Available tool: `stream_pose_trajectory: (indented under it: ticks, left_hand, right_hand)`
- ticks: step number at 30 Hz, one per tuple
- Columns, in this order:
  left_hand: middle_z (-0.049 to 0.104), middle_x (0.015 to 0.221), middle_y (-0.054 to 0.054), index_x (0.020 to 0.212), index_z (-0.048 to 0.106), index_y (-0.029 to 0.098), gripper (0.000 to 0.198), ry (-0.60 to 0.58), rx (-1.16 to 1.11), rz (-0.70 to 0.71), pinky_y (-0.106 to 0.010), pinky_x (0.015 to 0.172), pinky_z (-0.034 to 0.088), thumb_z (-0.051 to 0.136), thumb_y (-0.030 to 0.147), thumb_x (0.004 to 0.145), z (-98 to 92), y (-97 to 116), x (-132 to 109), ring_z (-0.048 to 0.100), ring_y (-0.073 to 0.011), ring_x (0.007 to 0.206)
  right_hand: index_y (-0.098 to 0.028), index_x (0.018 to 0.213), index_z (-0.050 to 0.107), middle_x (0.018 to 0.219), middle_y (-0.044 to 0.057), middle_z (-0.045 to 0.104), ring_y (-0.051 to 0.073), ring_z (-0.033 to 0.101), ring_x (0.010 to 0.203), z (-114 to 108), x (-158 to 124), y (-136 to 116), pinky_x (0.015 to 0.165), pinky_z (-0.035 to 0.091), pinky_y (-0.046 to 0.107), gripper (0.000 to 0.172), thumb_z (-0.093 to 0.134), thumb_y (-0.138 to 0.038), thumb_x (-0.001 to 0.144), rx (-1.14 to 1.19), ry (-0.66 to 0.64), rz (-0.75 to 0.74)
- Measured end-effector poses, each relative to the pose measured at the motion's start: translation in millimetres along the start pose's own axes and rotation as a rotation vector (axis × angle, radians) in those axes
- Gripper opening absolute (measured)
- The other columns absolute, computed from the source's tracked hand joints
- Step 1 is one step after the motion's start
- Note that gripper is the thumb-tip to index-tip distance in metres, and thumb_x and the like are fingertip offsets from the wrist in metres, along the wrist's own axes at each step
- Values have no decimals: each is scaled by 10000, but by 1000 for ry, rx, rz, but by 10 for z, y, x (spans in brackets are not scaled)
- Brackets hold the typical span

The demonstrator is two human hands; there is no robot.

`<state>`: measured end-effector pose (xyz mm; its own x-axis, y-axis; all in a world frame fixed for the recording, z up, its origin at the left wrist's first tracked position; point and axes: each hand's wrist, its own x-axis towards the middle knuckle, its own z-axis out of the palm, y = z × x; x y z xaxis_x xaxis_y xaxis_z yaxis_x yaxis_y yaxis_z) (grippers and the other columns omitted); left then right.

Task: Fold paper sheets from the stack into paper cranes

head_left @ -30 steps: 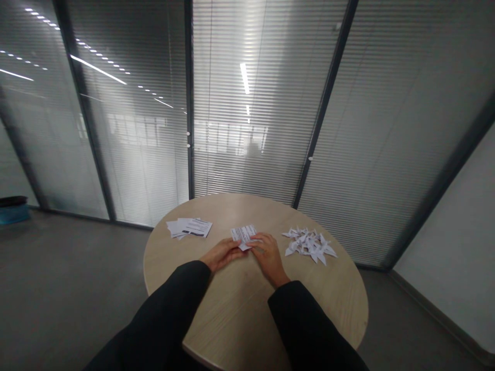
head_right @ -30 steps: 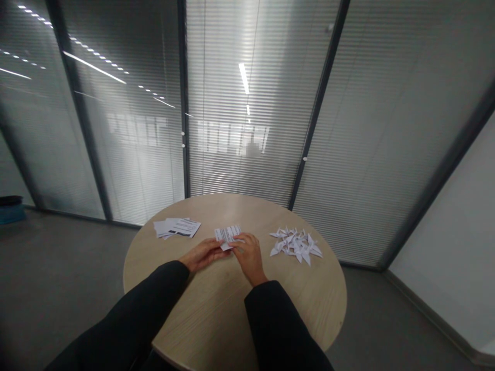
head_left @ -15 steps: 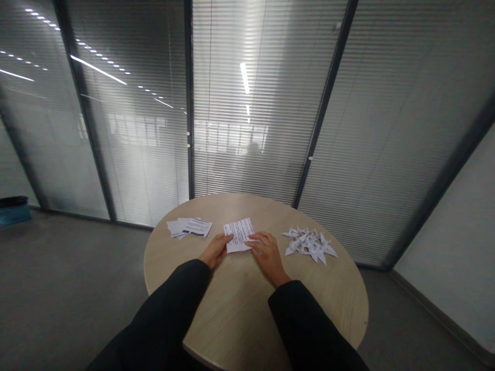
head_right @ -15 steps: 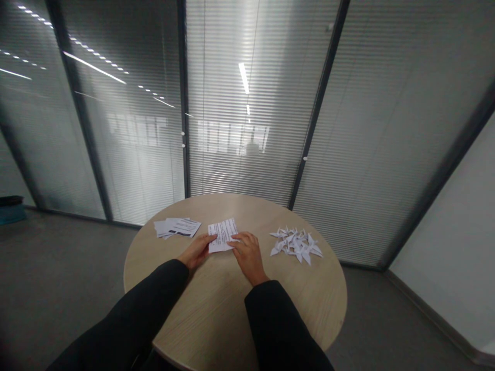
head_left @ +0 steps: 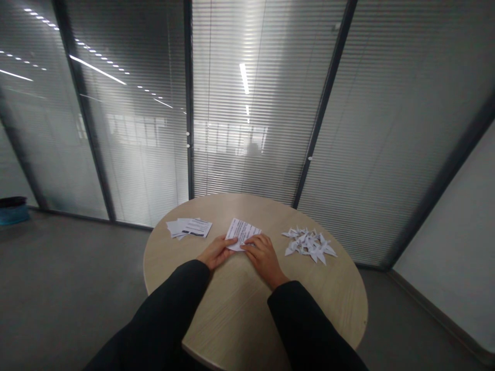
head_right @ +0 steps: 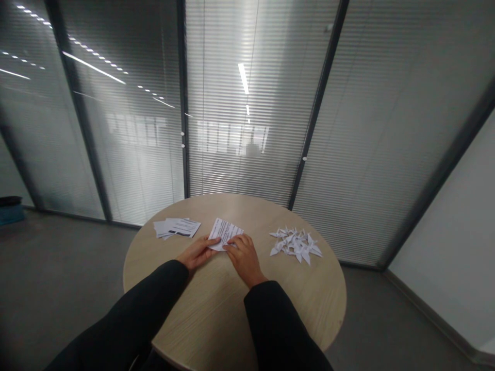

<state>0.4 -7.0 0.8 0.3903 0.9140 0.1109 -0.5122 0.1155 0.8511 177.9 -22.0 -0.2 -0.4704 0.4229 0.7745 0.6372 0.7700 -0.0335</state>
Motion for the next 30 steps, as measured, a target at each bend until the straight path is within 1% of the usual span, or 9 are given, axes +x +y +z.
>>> stream_pose_trajectory:
  ticks: [3, 8, 11, 15, 17, 21, 23, 27, 30]
  left_hand:
    - [675, 1032, -126, 957, 639, 80, 190, 59, 15, -13, -296, 923, 459, 605, 96, 771, 11, -8, -5, 612, -225, 1021]
    - [660, 1081, -146, 971, 645, 64, 211, 56, -8, -27, -320, 938, 465, 625, 82, 761, 12, -10, -4, 612, -234, 1027]
    - [641, 1125, -155, 989, 648, 61, 233, 44, -5, -37, -309, 924, 481, 638, 88, 758, -6, -22, 5, 612, -231, 1030]
    - [618, 1167, -169, 1009, 645, 53, 251, 31, -19, -29, -299, 908, 499, 638, 83, 760, -11, -32, 4, 608, -228, 1040]
    - [619, 1162, -174, 1007, 644, 49, 252, 34, -19, -27, -301, 913, 497, 642, 79, 757, 0, -32, -3, 611, -226, 1035]
    - [629, 1145, -169, 1008, 639, 58, 260, 45, -14, -10, -318, 939, 479, 655, 79, 749, 20, -33, -13, 613, -223, 1031]
    - [633, 1139, -165, 1008, 637, 61, 258, 38, -14, 1, -324, 949, 470, 655, 88, 752, 22, -36, -12, 612, -223, 1033]
    - [642, 1122, -163, 1009, 636, 60, 254, 24, 1, 0, -321, 957, 458, 650, 98, 758, 34, -37, -10, 609, -223, 1039]
    - [650, 1110, -157, 1010, 638, 67, 254, 19, 7, -6, -325, 961, 453, 651, 103, 758, 58, -36, -17, 607, -224, 1042]
  right_hand:
    - [-278, 910, 693, 920, 42, 644, 221, 522, 937, 5, 2, -11, 872, 405, 419, 156, 605, -187, 819, 66, 22, 44]
    - [-241, 790, 688, 995, 65, 593, 222, 519, 991, 48, -15, 43, 884, 425, 417, 47, 648, -265, 786, 215, 214, 238]
    - [-218, 707, 673, 1110, 93, 554, 235, 506, 1062, 70, -32, 117, 918, 415, 428, 102, 673, -310, 751, 324, 280, 392]
    - [-198, 666, 664, 1252, 102, 506, 256, 467, 1156, 93, -41, 187, 999, 342, 452, 149, 699, -337, 708, 461, 306, 522]
    - [-187, 641, 649, 1180, 106, 565, 262, 497, 1128, 104, -35, 187, 984, 360, 441, 192, 707, -364, 689, 562, 276, 579]
    - [-184, 685, 604, 857, 58, 671, 230, 621, 866, 108, -15, 125, 796, 482, 374, 256, 703, -420, 672, 863, 187, 683]
    - [-189, 724, 598, 803, 39, 682, 216, 633, 790, 90, -8, 84, 743, 493, 352, 273, 719, -423, 653, 951, 170, 742]
    - [-188, 685, 592, 777, 40, 695, 220, 639, 758, 44, -3, 39, 711, 492, 341, 299, 724, -451, 637, 957, 160, 797]
    - [-192, 664, 567, 733, 28, 690, 215, 639, 723, 43, -6, 41, 690, 494, 338, 320, 726, -468, 626, 944, 190, 824]
